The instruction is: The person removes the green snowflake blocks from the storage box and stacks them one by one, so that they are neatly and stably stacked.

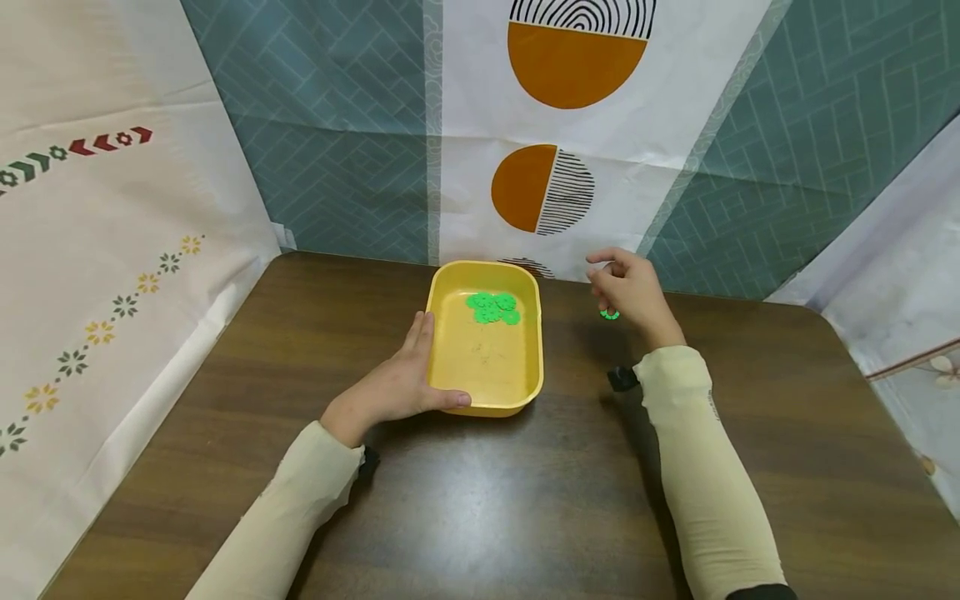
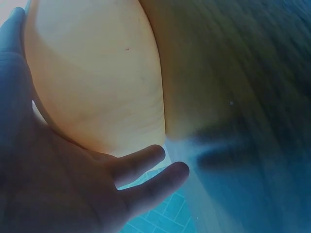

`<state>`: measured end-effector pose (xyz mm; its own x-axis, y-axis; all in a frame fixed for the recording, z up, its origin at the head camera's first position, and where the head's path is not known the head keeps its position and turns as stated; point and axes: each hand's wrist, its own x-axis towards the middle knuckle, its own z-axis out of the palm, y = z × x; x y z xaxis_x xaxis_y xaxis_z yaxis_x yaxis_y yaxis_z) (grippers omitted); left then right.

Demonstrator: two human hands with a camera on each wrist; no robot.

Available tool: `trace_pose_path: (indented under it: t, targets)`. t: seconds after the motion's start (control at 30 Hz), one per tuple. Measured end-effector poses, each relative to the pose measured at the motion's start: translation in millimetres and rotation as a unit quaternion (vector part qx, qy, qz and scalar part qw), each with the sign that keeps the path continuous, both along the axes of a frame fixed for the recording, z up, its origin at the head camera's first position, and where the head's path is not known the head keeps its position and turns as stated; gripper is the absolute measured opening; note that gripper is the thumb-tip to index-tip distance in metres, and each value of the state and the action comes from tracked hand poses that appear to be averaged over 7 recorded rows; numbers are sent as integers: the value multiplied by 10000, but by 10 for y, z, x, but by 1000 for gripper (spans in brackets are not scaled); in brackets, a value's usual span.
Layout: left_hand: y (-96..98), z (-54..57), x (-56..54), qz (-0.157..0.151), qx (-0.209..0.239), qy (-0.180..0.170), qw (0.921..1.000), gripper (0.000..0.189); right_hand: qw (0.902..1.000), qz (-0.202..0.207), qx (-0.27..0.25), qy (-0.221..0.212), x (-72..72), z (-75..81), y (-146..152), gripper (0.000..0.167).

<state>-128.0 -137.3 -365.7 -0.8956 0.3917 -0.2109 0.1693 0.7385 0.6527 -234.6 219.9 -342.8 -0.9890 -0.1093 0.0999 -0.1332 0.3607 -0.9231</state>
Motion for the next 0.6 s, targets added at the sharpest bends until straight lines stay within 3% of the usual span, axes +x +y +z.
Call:
trace_pose_path:
  t: [0.4, 0.6]
  targets:
    - [1, -13, -2, 35, 36, -39, 10000, 136, 9981, 415, 311, 334, -2, 210, -431, 24]
    - [-1, -4, -1, 41, 72, -66, 9999, 136, 9968, 690, 196, 361, -29, 310, -687, 24]
